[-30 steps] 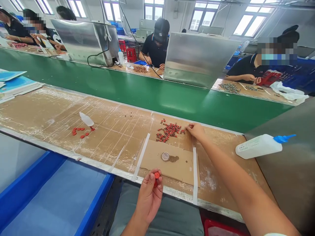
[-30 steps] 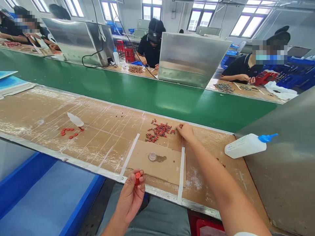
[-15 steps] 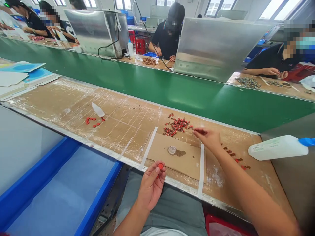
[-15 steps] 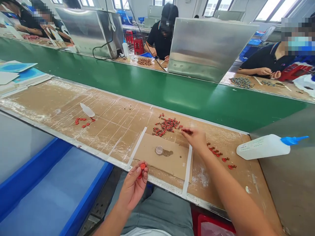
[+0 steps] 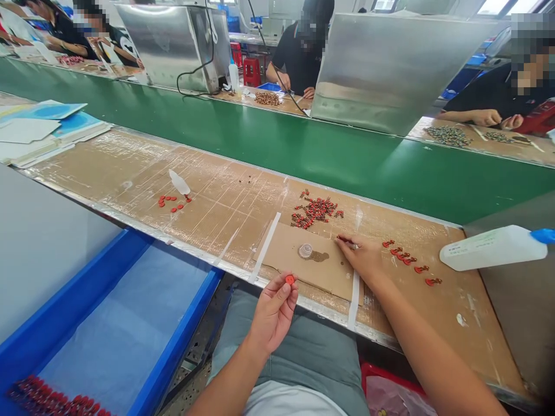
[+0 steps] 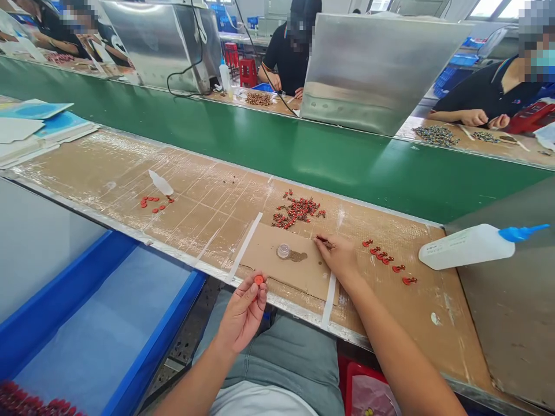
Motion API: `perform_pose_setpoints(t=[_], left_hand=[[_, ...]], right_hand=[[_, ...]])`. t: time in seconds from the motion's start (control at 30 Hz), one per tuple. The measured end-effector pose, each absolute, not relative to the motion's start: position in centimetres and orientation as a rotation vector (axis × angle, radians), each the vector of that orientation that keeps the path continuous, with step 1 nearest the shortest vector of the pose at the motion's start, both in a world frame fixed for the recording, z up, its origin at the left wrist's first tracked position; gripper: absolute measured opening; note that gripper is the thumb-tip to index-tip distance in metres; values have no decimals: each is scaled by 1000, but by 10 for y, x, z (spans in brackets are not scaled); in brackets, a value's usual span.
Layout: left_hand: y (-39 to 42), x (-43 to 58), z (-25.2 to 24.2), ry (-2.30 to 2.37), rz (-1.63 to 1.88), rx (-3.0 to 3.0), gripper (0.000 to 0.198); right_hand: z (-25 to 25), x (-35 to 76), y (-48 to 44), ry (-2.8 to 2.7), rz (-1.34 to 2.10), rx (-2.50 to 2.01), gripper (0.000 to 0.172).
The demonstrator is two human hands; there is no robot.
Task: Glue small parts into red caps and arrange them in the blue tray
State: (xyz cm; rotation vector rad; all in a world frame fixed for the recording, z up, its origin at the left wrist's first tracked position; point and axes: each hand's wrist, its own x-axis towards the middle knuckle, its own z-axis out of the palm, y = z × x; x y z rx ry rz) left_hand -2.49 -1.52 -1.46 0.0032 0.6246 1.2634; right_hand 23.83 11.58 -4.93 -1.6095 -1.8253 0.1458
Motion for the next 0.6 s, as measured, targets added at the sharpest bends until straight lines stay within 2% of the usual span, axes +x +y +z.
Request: perform_pose_setpoints(t=[0.13, 0.33, 0.5, 0.6], left_hand=[[-15, -26, -17, 639, 1273, 0, 26], [-11, -26, -19, 635, 1294, -13, 25], [-10, -25, -24, 612, 1274, 2, 24], [-8, -23, -26, 624, 1260, -8, 23]], right_hand=[[-50, 233, 112, -1861, 148, -1583, 24], [-34, 213, 99, -1626, 207, -1574, 27], [-25, 186, 92, -1381, 564, -1475, 33], [-24, 167, 88, -1388, 607, -1408, 31]])
